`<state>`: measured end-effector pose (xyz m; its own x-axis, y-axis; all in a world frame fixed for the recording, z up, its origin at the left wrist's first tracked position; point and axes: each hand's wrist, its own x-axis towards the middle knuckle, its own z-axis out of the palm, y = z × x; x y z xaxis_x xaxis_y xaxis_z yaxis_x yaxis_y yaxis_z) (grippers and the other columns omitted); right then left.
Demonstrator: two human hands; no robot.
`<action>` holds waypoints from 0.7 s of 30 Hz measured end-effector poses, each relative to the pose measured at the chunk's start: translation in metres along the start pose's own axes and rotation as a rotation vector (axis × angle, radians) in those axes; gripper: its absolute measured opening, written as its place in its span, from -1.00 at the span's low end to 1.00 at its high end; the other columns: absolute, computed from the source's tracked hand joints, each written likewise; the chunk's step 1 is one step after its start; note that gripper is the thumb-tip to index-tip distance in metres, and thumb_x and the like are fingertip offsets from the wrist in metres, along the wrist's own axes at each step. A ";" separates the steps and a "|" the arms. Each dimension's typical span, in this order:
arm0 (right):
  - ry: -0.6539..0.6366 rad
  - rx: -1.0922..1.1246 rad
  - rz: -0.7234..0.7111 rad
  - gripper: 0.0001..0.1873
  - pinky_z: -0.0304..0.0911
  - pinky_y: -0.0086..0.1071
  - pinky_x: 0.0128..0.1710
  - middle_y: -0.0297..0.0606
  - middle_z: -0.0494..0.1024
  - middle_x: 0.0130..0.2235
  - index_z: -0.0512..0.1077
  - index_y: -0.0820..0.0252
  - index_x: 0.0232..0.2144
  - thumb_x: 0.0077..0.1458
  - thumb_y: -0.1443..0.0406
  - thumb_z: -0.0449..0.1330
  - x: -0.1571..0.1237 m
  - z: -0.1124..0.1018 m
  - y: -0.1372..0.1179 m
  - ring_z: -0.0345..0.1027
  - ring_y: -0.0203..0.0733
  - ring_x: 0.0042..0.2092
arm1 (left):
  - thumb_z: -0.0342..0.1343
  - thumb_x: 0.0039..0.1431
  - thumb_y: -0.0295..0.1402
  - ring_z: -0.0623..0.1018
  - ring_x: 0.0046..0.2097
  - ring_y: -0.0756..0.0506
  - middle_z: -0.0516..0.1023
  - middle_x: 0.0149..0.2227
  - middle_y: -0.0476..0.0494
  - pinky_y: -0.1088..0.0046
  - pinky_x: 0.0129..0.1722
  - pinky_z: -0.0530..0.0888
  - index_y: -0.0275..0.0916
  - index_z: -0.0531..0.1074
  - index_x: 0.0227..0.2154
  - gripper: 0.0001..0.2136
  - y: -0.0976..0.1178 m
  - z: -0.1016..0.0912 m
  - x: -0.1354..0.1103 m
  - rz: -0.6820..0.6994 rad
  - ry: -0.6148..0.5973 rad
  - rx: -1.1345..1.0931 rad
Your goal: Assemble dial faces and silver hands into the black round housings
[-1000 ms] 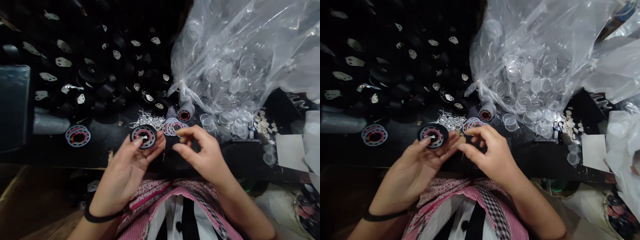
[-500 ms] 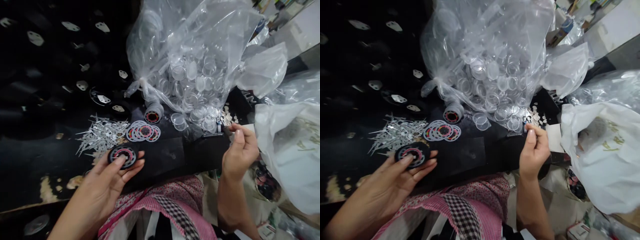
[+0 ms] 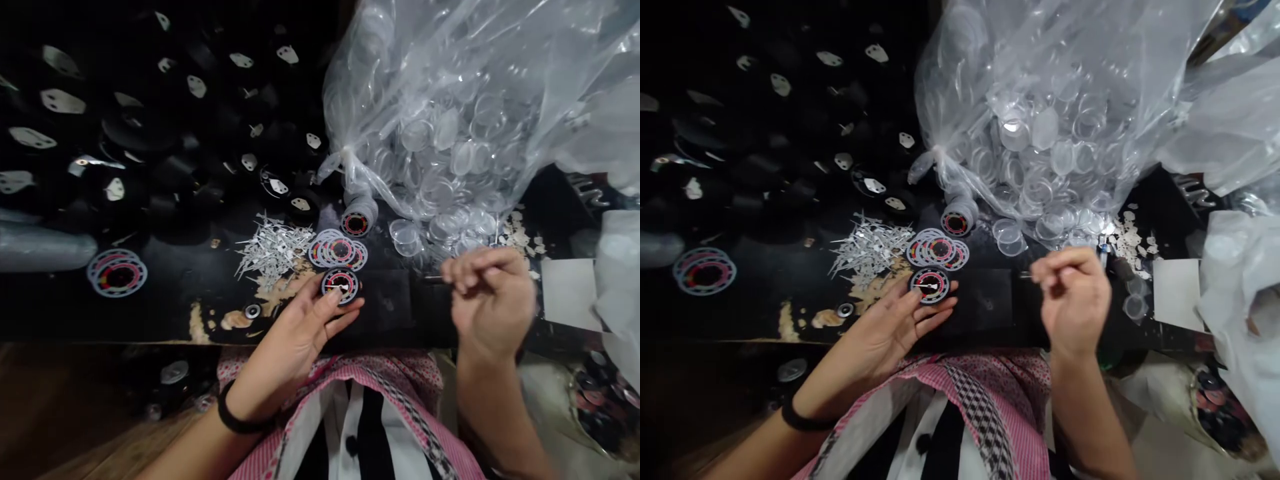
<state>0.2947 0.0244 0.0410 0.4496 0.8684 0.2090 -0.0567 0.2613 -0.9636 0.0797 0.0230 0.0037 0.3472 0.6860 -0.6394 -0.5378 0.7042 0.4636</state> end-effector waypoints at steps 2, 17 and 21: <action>-0.168 0.050 0.051 -0.72 0.19 -0.38 -0.49 -0.44 0.33 -0.58 0.47 0.15 -0.49 -0.04 0.53 0.02 -0.010 0.023 -0.005 0.17 -0.35 -0.56 | 0.31 0.12 -0.18 0.67 -0.08 -0.18 0.67 -0.11 -0.19 0.29 -0.01 0.57 -0.24 0.54 -0.14 -0.69 -0.004 0.003 0.002 -0.105 -0.037 -0.052; -0.649 -0.240 -0.148 -0.76 0.27 -0.36 -0.36 -0.39 0.34 -0.46 0.32 0.14 -0.46 0.16 0.49 -0.02 -0.020 0.070 0.002 0.28 -0.31 -0.39 | 0.23 0.19 -0.27 0.63 -0.09 -0.10 0.63 -0.16 -0.09 0.37 -0.02 0.52 -0.18 0.54 -0.16 -0.81 -0.009 0.009 0.008 -0.131 -0.070 -0.018; -0.667 -0.380 -0.055 -0.76 0.29 -0.34 -0.36 -0.37 0.37 -0.46 0.38 0.12 -0.41 0.18 0.44 -0.04 -0.026 0.053 -0.028 0.30 -0.27 -0.40 | 0.25 0.19 -0.28 0.65 -0.11 -0.13 0.65 -0.08 -0.15 0.29 0.01 0.52 -0.19 0.54 -0.17 -0.82 -0.013 0.008 0.010 -0.148 -0.029 -0.086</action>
<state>0.2377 0.0170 0.0712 -0.1964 0.9602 0.1988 0.3145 0.2537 -0.9147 0.0963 0.0216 -0.0036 0.4489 0.5821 -0.6780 -0.5424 0.7805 0.3109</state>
